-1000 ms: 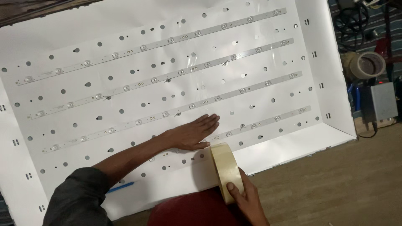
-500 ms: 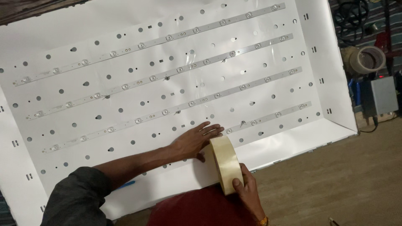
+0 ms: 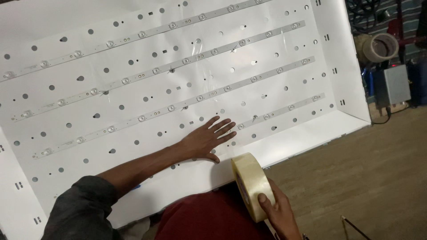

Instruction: The person applies clear packing tape over multiple horizontal LED strip lines on a white panel. They smooth each strip with their hand, then use a blue utility knife to cut the tape. The process repeats across the panel surface.

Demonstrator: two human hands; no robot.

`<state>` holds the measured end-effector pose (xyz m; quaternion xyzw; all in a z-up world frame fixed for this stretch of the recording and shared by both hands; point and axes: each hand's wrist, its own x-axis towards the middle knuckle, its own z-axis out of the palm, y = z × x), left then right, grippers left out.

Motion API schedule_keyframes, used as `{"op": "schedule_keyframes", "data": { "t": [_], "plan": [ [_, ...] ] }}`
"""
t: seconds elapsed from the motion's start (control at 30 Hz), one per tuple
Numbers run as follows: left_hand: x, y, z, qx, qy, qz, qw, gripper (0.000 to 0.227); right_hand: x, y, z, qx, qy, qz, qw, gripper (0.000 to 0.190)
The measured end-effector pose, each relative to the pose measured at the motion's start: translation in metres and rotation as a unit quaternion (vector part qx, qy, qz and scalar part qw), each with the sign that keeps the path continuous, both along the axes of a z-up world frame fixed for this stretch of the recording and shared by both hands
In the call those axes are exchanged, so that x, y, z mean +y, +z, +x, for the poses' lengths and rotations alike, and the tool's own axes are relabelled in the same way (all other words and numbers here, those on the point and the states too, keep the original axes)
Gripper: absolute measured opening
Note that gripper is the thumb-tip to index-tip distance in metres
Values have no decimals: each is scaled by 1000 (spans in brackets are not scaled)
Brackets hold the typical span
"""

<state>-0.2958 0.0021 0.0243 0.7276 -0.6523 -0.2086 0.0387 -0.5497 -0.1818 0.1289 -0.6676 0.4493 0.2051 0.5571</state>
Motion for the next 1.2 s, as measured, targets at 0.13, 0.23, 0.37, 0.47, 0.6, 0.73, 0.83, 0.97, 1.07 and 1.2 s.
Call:
{"op": "schedule_keyframes", "data": {
  "t": [0.13, 0.23, 0.37, 0.47, 0.6, 0.73, 0.83, 0.97, 1.07, 1.2],
  "plan": [
    [-1, 6, -9, -48, 9, 38, 998, 120, 4, -1, -8, -43, 38, -6, 998, 93],
    [2, 4, -20, -58, -13, 42, 997, 111, 7, -9, -9, -121, 47, -20, 991, 92],
    [2, -7, -39, 7, -29, 25, 999, 102, 1, -17, -3, -145, 56, 1, 988, 93],
    [2, -20, -50, -24, -10, 69, 997, 104, -10, -25, -4, -140, 63, 23, 988, 92],
    [12, -21, -79, -301, 117, -111, 940, 73, -30, -38, -9, -136, 78, 73, 985, 93],
    [7, -5, -137, 416, 588, -119, 683, 82, -48, -50, -9, -202, 174, 137, 954, 80],
    [-23, 1, -145, 584, 637, -112, 490, 91, -63, -48, 1, -175, 252, 150, 940, 80],
    [-44, 13, -147, 635, 639, -131, 414, 100, -75, -21, 35, -94, 417, 69, 901, 89],
    [-51, 23, -143, 648, 662, -161, 340, 102, -83, 18, 79, -162, 592, 45, 788, 80],
    [-51, 31, -141, 642, 654, -203, 345, 94, -78, 71, 153, 51, 688, -111, 716, 49]
  ]
}}
